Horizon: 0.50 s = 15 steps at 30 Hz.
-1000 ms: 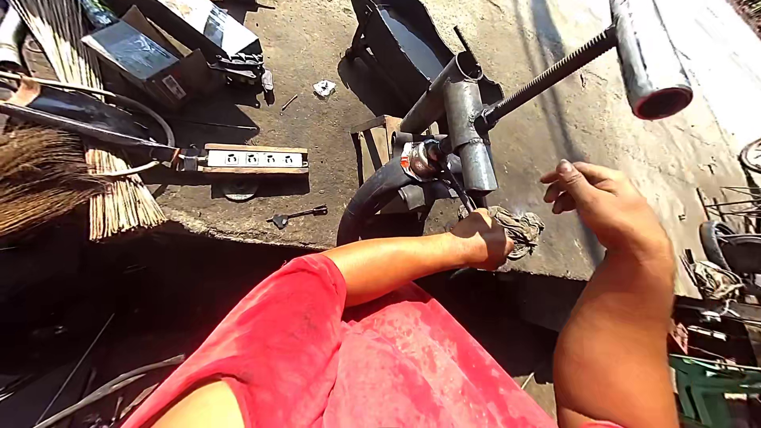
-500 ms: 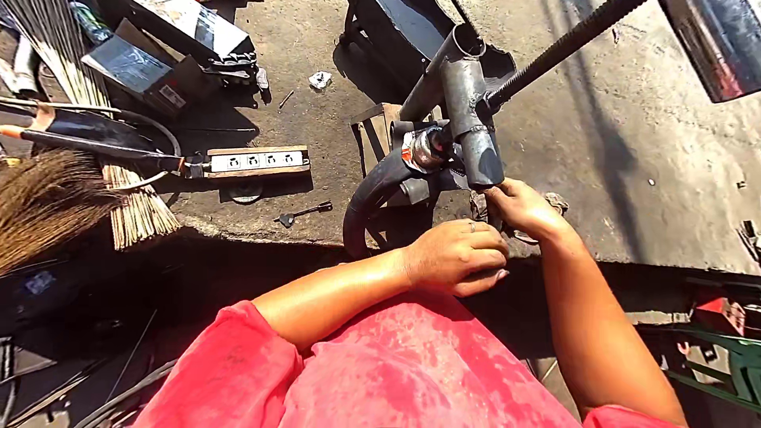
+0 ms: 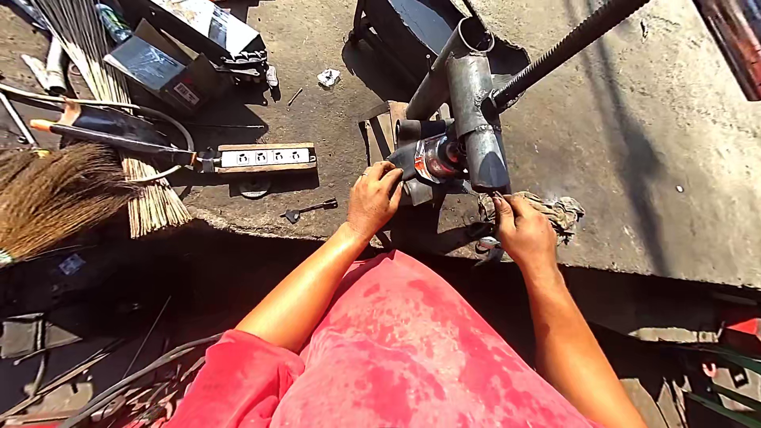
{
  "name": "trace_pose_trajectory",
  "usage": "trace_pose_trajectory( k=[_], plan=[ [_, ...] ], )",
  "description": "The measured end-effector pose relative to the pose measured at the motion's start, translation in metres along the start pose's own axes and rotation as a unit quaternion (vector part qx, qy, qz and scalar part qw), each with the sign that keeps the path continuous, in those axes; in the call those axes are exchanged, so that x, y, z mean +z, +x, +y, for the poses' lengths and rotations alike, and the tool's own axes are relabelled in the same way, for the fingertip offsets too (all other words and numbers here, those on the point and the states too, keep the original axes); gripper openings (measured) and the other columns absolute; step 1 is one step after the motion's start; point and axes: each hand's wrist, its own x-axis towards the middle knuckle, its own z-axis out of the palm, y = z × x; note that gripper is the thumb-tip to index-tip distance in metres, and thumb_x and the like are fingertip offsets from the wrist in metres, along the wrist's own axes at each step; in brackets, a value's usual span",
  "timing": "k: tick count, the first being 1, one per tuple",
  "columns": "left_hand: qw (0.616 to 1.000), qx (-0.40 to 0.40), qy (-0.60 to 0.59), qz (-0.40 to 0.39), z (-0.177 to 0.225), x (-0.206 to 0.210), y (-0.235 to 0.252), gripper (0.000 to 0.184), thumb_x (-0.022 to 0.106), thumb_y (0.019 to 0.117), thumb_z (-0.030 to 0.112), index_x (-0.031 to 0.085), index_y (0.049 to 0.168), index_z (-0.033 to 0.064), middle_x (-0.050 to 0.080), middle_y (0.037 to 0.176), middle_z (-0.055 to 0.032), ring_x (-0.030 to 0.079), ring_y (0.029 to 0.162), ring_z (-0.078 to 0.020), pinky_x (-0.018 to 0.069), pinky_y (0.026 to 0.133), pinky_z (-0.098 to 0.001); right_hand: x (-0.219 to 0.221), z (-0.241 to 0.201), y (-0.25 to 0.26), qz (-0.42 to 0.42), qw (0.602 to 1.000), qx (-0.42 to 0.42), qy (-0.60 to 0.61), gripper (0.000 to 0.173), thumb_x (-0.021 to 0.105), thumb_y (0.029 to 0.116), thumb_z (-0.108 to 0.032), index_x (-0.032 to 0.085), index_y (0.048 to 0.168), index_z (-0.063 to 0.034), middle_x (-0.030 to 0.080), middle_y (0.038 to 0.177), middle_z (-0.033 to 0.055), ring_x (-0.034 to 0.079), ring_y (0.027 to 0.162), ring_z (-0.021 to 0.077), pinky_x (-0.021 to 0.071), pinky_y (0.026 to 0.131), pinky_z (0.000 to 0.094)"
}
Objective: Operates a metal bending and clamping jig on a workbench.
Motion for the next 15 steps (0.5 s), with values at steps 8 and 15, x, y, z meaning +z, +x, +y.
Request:
trace_pose_trajectory(
  k=[8, 15],
  plan=[
    [1.0, -0.006, -0.025, 0.001, 0.002, -0.002, -0.003, 0.033, 0.06, 0.0988, 0.027, 0.073, 0.124, 0.0094, 0.065, 0.131, -0.013, 0.062, 0.121, -0.0306, 0.0523, 0.099, -0.0492, 0.028, 0.059, -0.011, -0.01, 0.886, 0.096, 0.453, 0.031, 0.042, 0.11, -0.018, 0.067, 0.1, -0.0027, 0.047, 0.059, -0.0089, 0.039, 0.045, 0.0003, 0.0361, 0.044, 0.0181],
    [0.998, -0.044, -0.019, 0.044, 0.018, -0.009, -0.001, 0.031, 0.06, 0.0989, 0.027, 0.073, 0.119, 0.0069, 0.065, 0.128, -0.0142, 0.062, 0.118, -0.0303, 0.0524, 0.098, -0.0487, 0.031, 0.078, -0.002, -0.028, 0.742, 0.233, 0.628, 0.042, 0.03, 0.1145, -0.026, 0.064, 0.1, -0.0044, 0.043, 0.052, -0.007, 0.036, 0.038, 0.0015, 0.032, 0.036, 0.016]
  ],
)
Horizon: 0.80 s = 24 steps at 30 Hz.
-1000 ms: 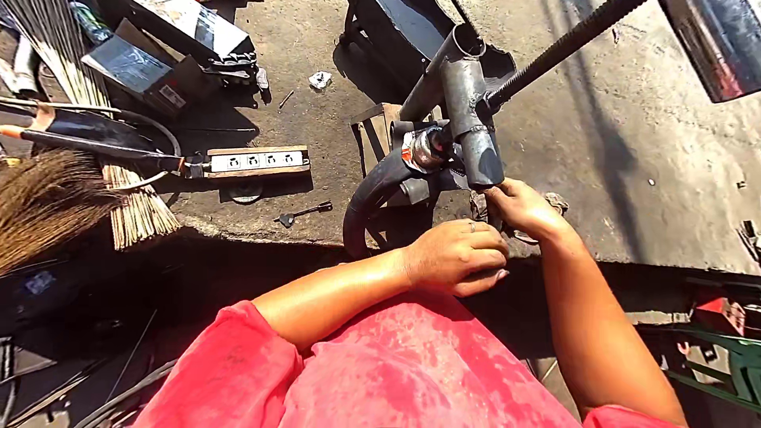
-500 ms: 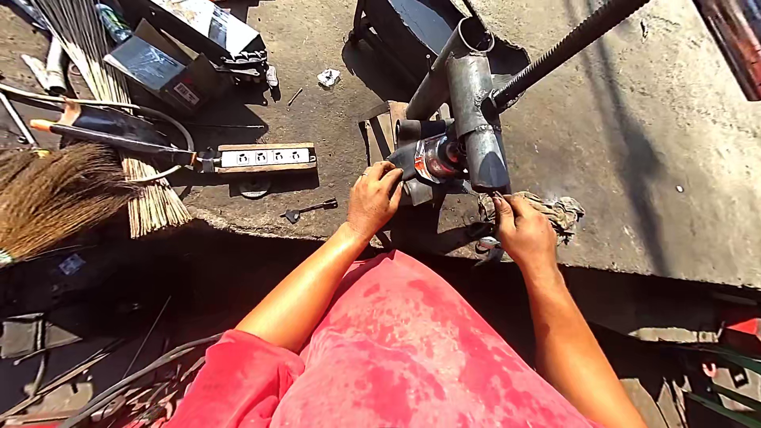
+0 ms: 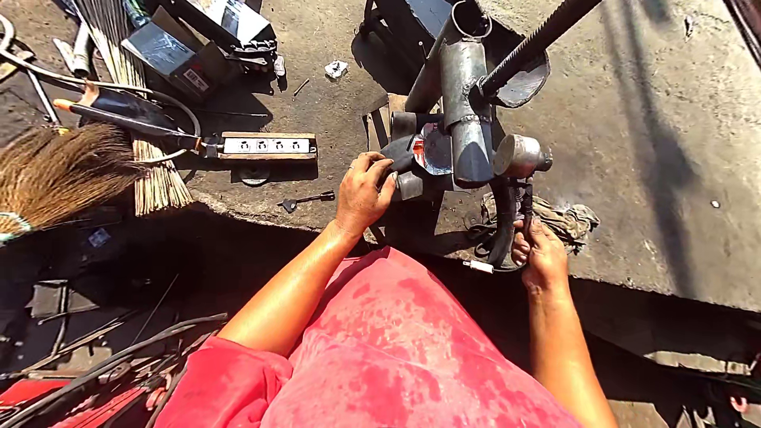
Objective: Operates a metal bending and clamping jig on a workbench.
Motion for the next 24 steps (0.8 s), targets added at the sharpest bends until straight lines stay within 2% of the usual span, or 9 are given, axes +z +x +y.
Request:
trace_pose_trajectory(
  k=[2, 4, 6, 8, 12, 18, 21, 24],
  plan=[
    [1.0, -0.006, 0.002, 0.013, 0.006, -0.002, 0.002, 0.031, 0.061, 0.099, 0.027, 0.072, 0.121, 0.0064, 0.065, 0.126, -0.0148, 0.063, 0.117, -0.0303, 0.053, 0.097, -0.0486, -0.012, -0.005, 0.012, 0.011, 1.0, 0.006, 0.012, 0.043, 0.03, 0.1147, -0.028, 0.063, 0.101, -0.0054, 0.042, 0.052, -0.0071, 0.035, 0.037, 0.0019, 0.0319, 0.035, 0.0166],
    [1.0, -0.018, 0.007, 0.018, 0.013, -0.004, 0.006, 0.031, 0.062, 0.1001, 0.027, 0.072, 0.119, 0.0052, 0.068, 0.119, -0.0155, 0.067, 0.108, -0.0299, 0.0551, 0.091, -0.0486, -0.024, -0.009, 0.023, 0.029, 0.999, 0.015, 0.02, 0.042, 0.03, 0.1146, -0.029, 0.062, 0.1, -0.0059, 0.04, 0.052, -0.0072, 0.034, 0.037, 0.002, 0.0315, 0.035, 0.0172],
    [0.998, -0.054, 0.001, 0.016, 0.022, -0.004, 0.013, 0.029, 0.062, 0.1012, 0.03, 0.073, 0.112, 0.005, 0.071, 0.102, -0.0131, 0.069, 0.09, -0.0265, 0.0565, 0.08, -0.0481, -0.035, -0.011, 0.034, 0.046, 0.998, 0.022, 0.036, 0.042, 0.031, 0.1145, -0.03, 0.062, 0.098, -0.0067, 0.039, 0.051, -0.0071, 0.034, 0.037, 0.0024, 0.0316, 0.035, 0.0173],
    [0.993, -0.119, -0.009, 0.009, 0.032, -0.003, 0.023, 0.032, 0.062, 0.1, 0.038, 0.075, 0.102, 0.0083, 0.071, 0.09, -0.0085, 0.069, 0.082, -0.0221, 0.0561, 0.075, -0.0486, -0.044, -0.011, 0.043, 0.056, 0.997, 0.029, 0.048, 0.041, 0.031, 0.1144, -0.031, 0.06, 0.097, -0.0079, 0.037, 0.051, -0.0077, 0.033, 0.037, 0.0023, 0.0316, 0.035, 0.0172],
    [0.973, -0.223, -0.029, -0.042, 0.048, -0.004, 0.046, 0.036, 0.065, 0.098, 0.046, 0.075, 0.096, 0.012, 0.072, 0.083, -0.0053, 0.069, 0.078, -0.022, 0.054, 0.074, -0.0536, -0.054, -0.003, 0.051, 0.067, 0.995, 0.039, 0.062, 0.04, 0.032, 0.1142, -0.033, 0.059, 0.096, -0.0098, 0.035, 0.05, -0.0086, 0.031, 0.036, 0.0023, 0.0311, 0.035, 0.0179],
    [0.961, -0.254, -0.032, -0.102, 0.053, 0.0, 0.065, 0.03, 0.066, 0.0976, 0.039, 0.074, 0.093, 0.0102, 0.07, 0.082, -0.0081, 0.067, 0.079, -0.0257, 0.0518, 0.073, -0.0552, -0.058, 0.014, 0.046, 0.065, 0.994, 0.061, 0.058, 0.041, 0.032, 0.1143, -0.033, 0.06, 0.094, -0.0101, 0.035, 0.05, -0.0086, 0.031, 0.036, 0.0017, 0.0294, 0.034, 0.017],
    [0.959, -0.248, -0.102, -0.089, 0.05, -0.005, 0.065, 0.025, 0.066, 0.0978, 0.03, 0.072, 0.087, 0.009, 0.066, 0.073, -0.0042, 0.062, 0.068, -0.0185, 0.0496, 0.066, -0.0463, -0.057, 0.021, 0.037, 0.064, 0.995, 0.071, 0.038, 0.041, 0.032, 0.1142, -0.034, 0.06, 0.095, -0.0104, 0.036, 0.05, -0.0084, 0.031, 0.036, 0.0019, 0.0291, 0.034, 0.0169],
    [0.946, -0.253, -0.2, -0.037, 0.033, -0.031, 0.059, 0.021, 0.067, 0.0975, 0.024, 0.07, 0.084, 0.0087, 0.061, 0.067, 0.0012, 0.053, 0.059, -0.0093, 0.0446, 0.06, -0.0338, -0.06, 0.026, 0.024, 0.069, 0.995, 0.074, 0.014, 0.042, 0.032, 0.1141, -0.034, 0.061, 0.097, -0.0093, 0.036, 0.051, -0.0085, 0.031, 0.036, 0.0018, 0.029, 0.034, 0.0168]
  ],
)
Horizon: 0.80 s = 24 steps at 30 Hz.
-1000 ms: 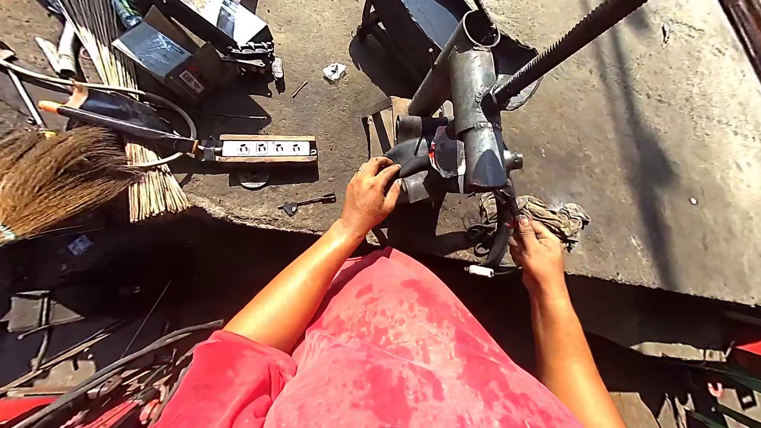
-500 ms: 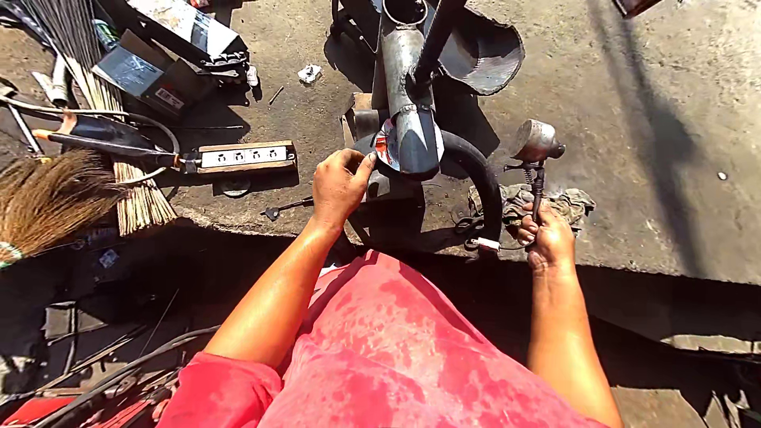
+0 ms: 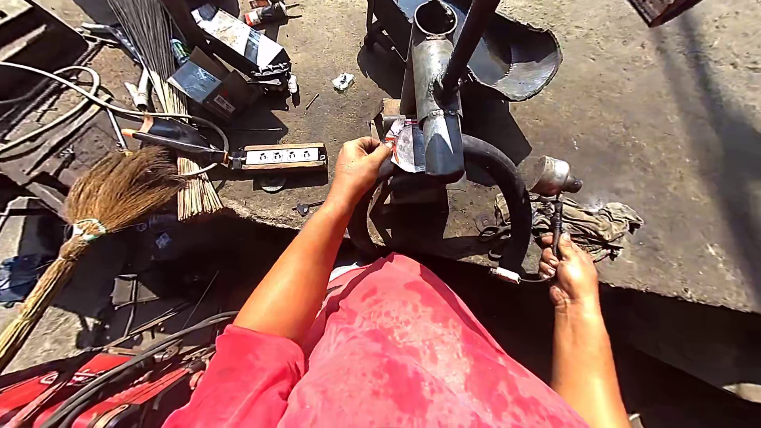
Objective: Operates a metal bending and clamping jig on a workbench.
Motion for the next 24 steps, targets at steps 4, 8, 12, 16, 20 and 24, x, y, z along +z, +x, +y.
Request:
trace_pose_trajectory(
  k=[4, 8, 12, 16, 20, 24],
  plan=[
    [0.989, -0.051, -0.077, 0.114, -0.041, -0.065, 0.011, 0.019, 0.067, 0.099, 0.024, 0.069, 0.086, 0.0099, 0.057, 0.066, 0.0049, 0.046, 0.053, -0.0045, 0.04, 0.052, -0.0244, -0.005, 0.008, -0.025, 0.02, 1.0, 0.005, -0.021, 0.04, 0.031, 0.1144, -0.033, 0.06, 0.099, -0.0095, 0.037, 0.05, -0.0083, 0.032, 0.035, 0.0016, 0.03, 0.034, 0.016],
    [0.965, -0.14, -0.073, 0.21, -0.1, -0.09, 0.047, 0.019, 0.067, 0.0976, 0.024, 0.069, 0.089, 0.0076, 0.058, 0.072, -0.0002, 0.051, 0.061, -0.0102, 0.0438, 0.061, -0.0323, -0.002, 0.017, -0.05, 0.041, 0.998, 0.004, -0.045, 0.04, 0.031, 0.1144, -0.031, 0.06, 0.098, -0.0087, 0.039, 0.05, -0.0084, 0.032, 0.035, 0.0012, 0.0307, 0.034, 0.0163],
    [0.957, -0.184, -0.076, 0.211, -0.142, -0.071, 0.089, 0.024, 0.065, 0.0981, 0.024, 0.072, 0.101, 0.0012, 0.068, 0.092, -0.0134, 0.064, 0.083, -0.023, 0.0508, 0.08, -0.0475, 0.01, 0.023, -0.074, 0.058, 0.997, 0.007, -0.057, 0.041, 0.031, 0.1143, -0.031, 0.061, 0.098, -0.0081, 0.039, 0.05, -0.0082, 0.033, 0.035, 0.0013, 0.0303, 0.034, 0.0161],
    [0.966, -0.193, -0.071, 0.158, -0.153, -0.052, 0.113, 0.029, 0.062, 0.1011, 0.029, 0.072, 0.107, 0.0016, 0.07, 0.094, -0.0124, 0.065, 0.08, -0.0213, 0.0538, 0.079, -0.0434, 0.021, 0.028, -0.098, 0.056, 0.997, 0.005, -0.05, 0.042, 0.03, 0.1144, -0.029, 0.061, 0.098, -0.0064, 0.039, 0.049, -0.0079, 0.033, 0.035, 0.001, 0.0307, 0.033, 0.0161],
    [0.971, -0.21, 0.096, 0.059, -0.153, -0.056, 0.109, 0.044, 0.051, 0.1029, 0.04, 0.072, 0.104, 0.0011, 0.073, 0.101, -0.0192, 0.071, 0.096, -0.0355, 0.0532, 0.087, -0.0615, 0.024, 0.035, -0.112, 0.052, 0.997, 0.0, -0.05, 0.043, 0.031, 0.1142, -0.03, 0.063, 0.098, -0.0054, 0.039, 0.049, -0.0072, 0.033, 0.035, 0.0011, 0.0305, 0.033, 0.0162],
    [0.99, -0.096, 0.098, -0.017, -0.121, -0.054, 0.066, 0.049, 0.046, 0.107, 0.045, 0.071, 0.111, 0.0031, 0.073, 0.103, -0.0179, 0.07, 0.101, -0.0342, 0.0515, 0.093, -0.0603, 0.023, 0.041, -0.121, 0.045, 0.998, -0.009, -0.039, 0.043, 0.031, 0.1143, -0.028, 0.064, 0.1, -0.0042, 0.041, 0.05, -0.0068, 0.035, 0.035, 0.0011, 0.0317, 0.033, 0.0159]
  ],
)
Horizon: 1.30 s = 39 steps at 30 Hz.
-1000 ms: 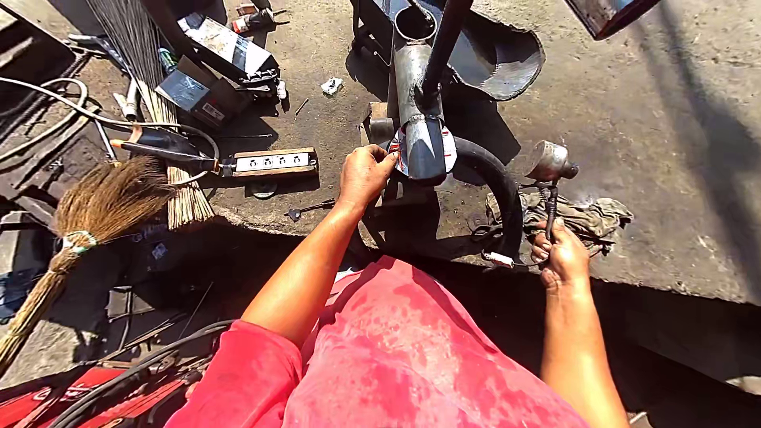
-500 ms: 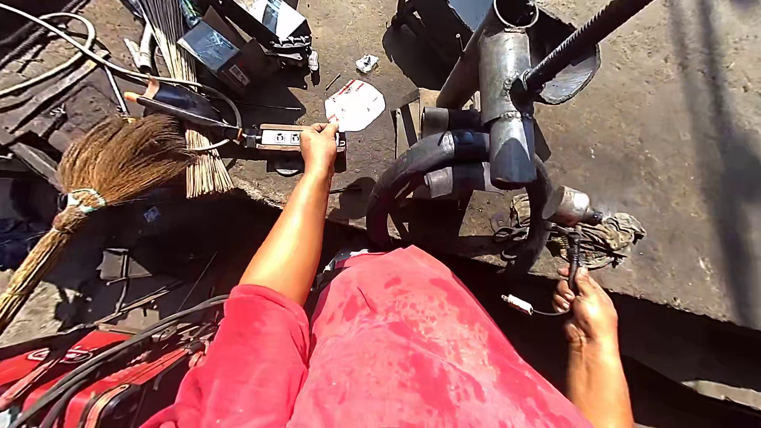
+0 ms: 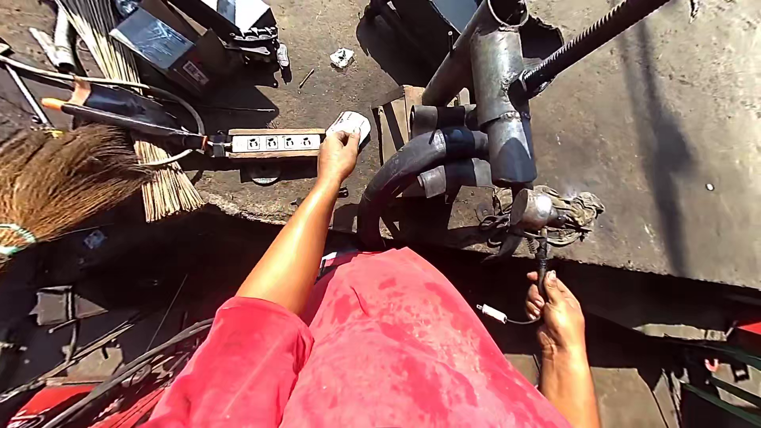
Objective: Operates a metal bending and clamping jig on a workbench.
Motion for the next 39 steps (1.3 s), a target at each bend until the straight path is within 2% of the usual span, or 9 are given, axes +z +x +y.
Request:
trace_pose_trajectory(
  k=[4, 7, 12, 19, 25, 31, 35, 37, 39],
  plan=[
    [0.974, 0.08, 0.002, -0.21, 0.039, 0.008, -0.048, 0.06, 0.055, 0.1024, 0.053, 0.057, 0.143, 0.0092, 0.07, 0.125, -0.0147, 0.066, 0.117, -0.0277, 0.0489, 0.105, -0.0544, -0.002, 0.001, -0.006, -0.008, 1.0, -0.008, 0.015, 0.043, 0.03, 0.1143, -0.027, 0.063, 0.101, -0.0046, 0.041, 0.05, -0.007, 0.035, 0.035, 0.0002, 0.032, 0.033, 0.0151],
    [0.978, 0.108, 0.03, -0.178, 0.06, 0.016, -0.07, 0.045, 0.071, 0.095, 0.045, 0.067, 0.117, 0.0058, 0.071, 0.098, -0.0155, 0.069, 0.093, -0.0304, 0.0543, 0.085, -0.058, -0.003, -0.003, -0.006, -0.014, 0.999, -0.021, 0.028, 0.044, 0.029, 0.1143, -0.027, 0.064, 0.101, -0.0046, 0.042, 0.05, -0.0067, 0.035, 0.035, 0.0005, 0.0321, 0.033, 0.0154],
    [0.973, 0.223, 0.014, -0.061, 0.087, 0.038, -0.121, 0.025, 0.065, 0.0974, 0.031, 0.065, 0.101, 0.0069, 0.066, 0.085, -0.0094, 0.067, 0.078, -0.0254, 0.0543, 0.069, -0.0508, -0.008, -0.008, -0.004, -0.021, 0.998, -0.045, 0.048, 0.045, 0.025, 0.1145, -0.028, 0.063, 0.101, -0.0061, 0.043, 0.05, -0.0076, 0.036, 0.035, 0.0004, 0.0323, 0.033, 0.0152],
    [0.97, 0.215, 0.05, -0.102, 0.091, 0.051, -0.085, 0.033, 0.058, 0.1019, 0.032, 0.063, 0.123, 0.0074, 0.073, 0.101, -0.0141, 0.072, 0.095, -0.0316, 0.0552, 0.083, -0.0581, 0.003, 0.0, 0.011, -0.043, 0.991, -0.054, 0.111, 0.046, 0.024, 0.1147, -0.03, 0.061, 0.099, -0.0078, 0.041, 0.049, -0.0075, 0.035, 0.035, 0.0011, 0.0325, 0.034, 0.016],
    [0.959, 0.265, 0.084, -0.055, 0.108, 0.046, -0.078, 0.026, 0.065, 0.0938, 0.025, 0.067, 0.107, 0.0028, 0.065, 0.115, -0.0146, 0.065, 0.104, -0.0301, 0.0543, 0.087, -0.0538, 0.005, 0.002, 0.02, -0.099, 0.978, -0.031, 0.18, 0.047, 0.023, 0.1146, -0.033, 0.059, 0.096, -0.009, 0.04, 0.048, -0.007, 0.035, 0.034, 0.0012, 0.0326, 0.034, 0.0161],
    [0.926, 0.339, 0.082, -0.144, 0.106, 0.062, -0.088, 0.026, 0.056, 0.1, 0.03, 0.061, 0.111, 0.007, 0.066, 0.08, -0.0103, 0.067, 0.075, -0.0256, 0.054, 0.067, -0.0509, 0.051, -0.016, 0.044, -0.206, 0.948, -0.079, 0.228, 0.017, 0.039, 0.1096, -0.014, 0.049, 0.096, -0.013, 0.04, 0.054, -0.0067, 0.035, 0.038, 0.0018, 0.0336, 0.037, 0.0161],
    [0.892, 0.333, 0.208, -0.223, 0.112, 0.061, -0.099, 0.043, 0.042, 0.1077, 0.041, 0.056, 0.138, 0.0142, 0.071, 0.115, -0.0129, 0.07, 0.104, -0.0311, 0.0543, 0.086, -0.06, 0.114, -0.034, 0.054, -0.219, 0.932, -0.106, 0.267, 0.005, 0.05, 0.1032, -0.003, 0.048, 0.1, -0.0057, 0.069, 0.076, 0.0089, 0.041, 0.039, 0.0032, 0.0354, 0.038, 0.017],
    [0.868, 0.305, 0.296, -0.256, 0.122, 0.062, -0.108, 0.049, 0.038, 0.1084, 0.047, 0.052, 0.148, 0.0227, 0.054, 0.15, -0.0098, 0.065, 0.119, -0.0312, 0.0514, 0.094, -0.0592, 0.146, -0.038, 0.056, -0.185, 0.936, -0.12, 0.275, 0.009, 0.057, 0.1005, -0.002, 0.049, 0.1, -0.0043, 0.072, 0.082, 0.0119, 0.043, 0.04, 0.0043, 0.0361, 0.039, 0.0184],
    [0.852, 0.286, 0.356, -0.255, 0.13, 0.065, -0.114, 0.049, 0.037, 0.1088, 0.048, 0.049, 0.151, 0.0261, 0.044, 0.158, -0.0118, 0.067, 0.113, -0.036, 0.0529, 0.087, -0.0602, 0.171, -0.041, 0.057, -0.126, 0.95, -0.135, 0.253, 0.021, 0.069, 0.0947, -0.001, 0.049, 0.099, -0.0042, 0.066, 0.077, 0.0085, 0.044, 0.043, 0.0062, 0.0384, 0.04, 0.0205]
  ],
)
